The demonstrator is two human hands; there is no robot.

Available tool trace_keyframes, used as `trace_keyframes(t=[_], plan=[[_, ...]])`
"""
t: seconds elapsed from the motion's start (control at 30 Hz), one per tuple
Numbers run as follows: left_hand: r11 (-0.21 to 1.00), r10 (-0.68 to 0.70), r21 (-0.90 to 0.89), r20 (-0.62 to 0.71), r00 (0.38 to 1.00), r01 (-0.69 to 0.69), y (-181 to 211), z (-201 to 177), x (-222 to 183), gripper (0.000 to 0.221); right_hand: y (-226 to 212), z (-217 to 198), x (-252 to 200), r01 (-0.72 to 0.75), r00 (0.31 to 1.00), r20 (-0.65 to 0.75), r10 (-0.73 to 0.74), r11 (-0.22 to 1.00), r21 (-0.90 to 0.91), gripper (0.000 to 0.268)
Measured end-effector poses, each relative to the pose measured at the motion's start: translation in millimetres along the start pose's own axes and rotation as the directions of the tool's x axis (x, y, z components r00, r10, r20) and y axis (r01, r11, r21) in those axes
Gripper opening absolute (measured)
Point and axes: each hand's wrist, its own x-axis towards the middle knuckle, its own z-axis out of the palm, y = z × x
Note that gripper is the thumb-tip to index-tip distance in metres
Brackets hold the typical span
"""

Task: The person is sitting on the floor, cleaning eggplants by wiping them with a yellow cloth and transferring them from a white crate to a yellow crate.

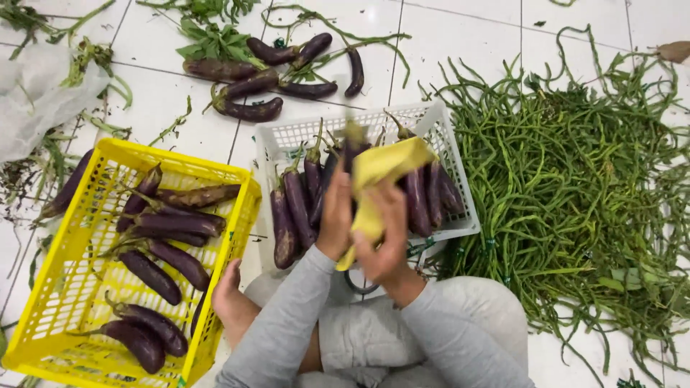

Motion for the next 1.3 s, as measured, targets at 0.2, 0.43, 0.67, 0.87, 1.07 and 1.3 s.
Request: trace_keyframes(t=[0.2, 0.43, 0.67, 0.87, 1.07, 1.3], plan=[[0.966, 0.018, -0.256, -0.102, 0.995, -0.044, -84.7, -39.8, 0.1, 0.049, 4.6, 9.4, 3.5, 0.236, 0.958, 0.190, -0.217, 0.968, -0.087, 0.058], [0.985, -0.026, 0.170, 0.223, 0.975, -0.013, 0.8, 2.5, -12.9, 0.056, 17.2, -31.3, 20.6, -0.034, 0.999, -0.035, 0.036, 0.998, 0.054, 0.061], [0.996, 0.035, 0.087, -0.249, 0.968, -0.013, 0.6, -1.8, -4.6, 0.041, -16.8, 1.7, -12.7, -0.132, 0.984, 0.131, 0.118, 0.986, 0.104, 0.058], [0.975, -0.019, 0.204, -0.315, 0.949, 0.087, 4.8, -7.4, -6.6, 0.063, -11.3, 6.2, -9.7, -0.204, 0.968, 0.172, 0.181, 0.970, 0.130, 0.052], [0.922, 0.214, 0.336, -0.028, 0.976, -0.192, 18.6, 27.6, -21.7, 0.049, 31.8, -30.9, 10.3, -0.326, 0.928, -0.110, 0.356, 0.919, 0.219, 0.047], [0.877, 0.267, 0.397, 0.063, 0.962, -0.270, 14.4, -2.1, -2.5, 0.052, 34.3, -26.7, 5.8, -0.380, 0.902, -0.181, 0.392, 0.920, 0.099, 0.033]])
